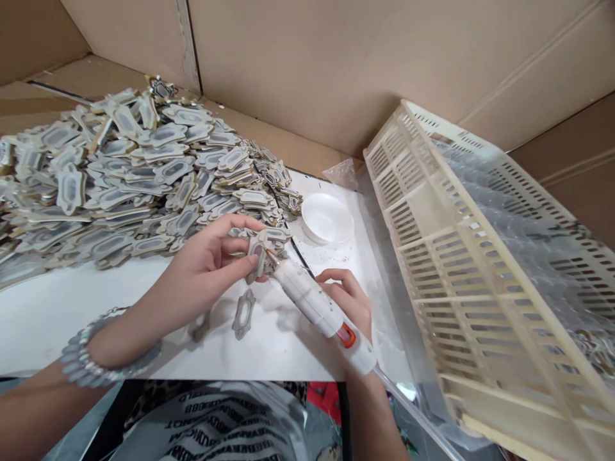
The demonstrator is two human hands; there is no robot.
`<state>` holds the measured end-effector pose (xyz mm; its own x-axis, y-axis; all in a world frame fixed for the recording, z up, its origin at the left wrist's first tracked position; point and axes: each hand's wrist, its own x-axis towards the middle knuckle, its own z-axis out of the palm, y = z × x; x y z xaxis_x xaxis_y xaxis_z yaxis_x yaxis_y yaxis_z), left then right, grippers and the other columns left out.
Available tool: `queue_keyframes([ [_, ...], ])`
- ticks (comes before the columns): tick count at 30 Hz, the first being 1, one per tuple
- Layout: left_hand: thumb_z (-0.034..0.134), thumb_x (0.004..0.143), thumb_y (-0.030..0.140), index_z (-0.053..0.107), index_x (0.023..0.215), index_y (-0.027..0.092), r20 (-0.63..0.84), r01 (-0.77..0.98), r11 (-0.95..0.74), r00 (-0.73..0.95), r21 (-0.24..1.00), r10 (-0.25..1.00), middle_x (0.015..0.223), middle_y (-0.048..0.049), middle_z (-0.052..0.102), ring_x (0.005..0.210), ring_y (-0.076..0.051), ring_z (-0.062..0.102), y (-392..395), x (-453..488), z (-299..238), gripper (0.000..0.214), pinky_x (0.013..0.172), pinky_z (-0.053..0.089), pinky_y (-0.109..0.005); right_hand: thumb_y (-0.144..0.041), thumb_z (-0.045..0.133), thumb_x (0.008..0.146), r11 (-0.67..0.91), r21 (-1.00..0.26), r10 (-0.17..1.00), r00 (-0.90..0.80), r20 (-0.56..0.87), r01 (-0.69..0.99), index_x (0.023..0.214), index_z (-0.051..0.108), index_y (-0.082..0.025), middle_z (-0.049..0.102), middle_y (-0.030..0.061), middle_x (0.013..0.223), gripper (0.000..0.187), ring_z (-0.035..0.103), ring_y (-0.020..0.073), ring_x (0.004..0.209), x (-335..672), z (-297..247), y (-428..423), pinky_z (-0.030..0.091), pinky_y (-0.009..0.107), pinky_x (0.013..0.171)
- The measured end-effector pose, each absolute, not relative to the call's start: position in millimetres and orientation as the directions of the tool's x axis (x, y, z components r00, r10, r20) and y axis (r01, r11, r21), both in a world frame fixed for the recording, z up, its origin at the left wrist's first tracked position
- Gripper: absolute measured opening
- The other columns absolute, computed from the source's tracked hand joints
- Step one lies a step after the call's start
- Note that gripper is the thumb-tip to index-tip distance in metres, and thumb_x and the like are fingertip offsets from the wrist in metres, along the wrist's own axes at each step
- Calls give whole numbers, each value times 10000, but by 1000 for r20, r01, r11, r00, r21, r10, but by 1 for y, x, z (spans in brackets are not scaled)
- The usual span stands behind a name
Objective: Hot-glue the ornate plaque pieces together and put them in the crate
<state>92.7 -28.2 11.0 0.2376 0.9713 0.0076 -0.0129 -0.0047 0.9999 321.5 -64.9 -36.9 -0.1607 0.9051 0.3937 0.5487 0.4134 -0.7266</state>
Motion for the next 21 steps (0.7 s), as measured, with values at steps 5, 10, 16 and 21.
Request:
queue_keyframes([
  [5,620,834,280,535,1113,210,14,8,-16,232,1000,973,679,25,718,621,-126,686,-29,92,11,299,564,505,-190,-124,569,843,394,-711,913,-160,375,582,824,742,-230,663,35,945,203,556,107,588,321,-37,-66,425,248,536],
  [10,623,829,291,535,1106,209,14,5,-15,230,1000,973,678,25,708,616,-128,682,-30,92,12,301,563,521,-198,-102,583,819,425,-687,899,-189,395,590,836,734,-229,656,31,950,199,579,112,623,322,-37,-65,433,239,551],
  [16,629,822,329,549,1123,203,-5,66,-9,203,998,979,690,10,701,617,-142,678,-32,93,12,336,557,529,-210,-108,569,812,424,-672,896,-171,411,607,786,724,-222,645,27,911,194,549,103,573,320,-36,-64,412,240,519],
  [21,628,828,367,551,1131,215,-13,108,-8,192,994,981,684,-5,714,611,-161,680,-32,91,10,347,521,493,-216,-100,546,805,425,-668,894,-169,415,611,771,724,-217,616,23,882,216,512,89,529,319,-36,-64,382,241,485],
])
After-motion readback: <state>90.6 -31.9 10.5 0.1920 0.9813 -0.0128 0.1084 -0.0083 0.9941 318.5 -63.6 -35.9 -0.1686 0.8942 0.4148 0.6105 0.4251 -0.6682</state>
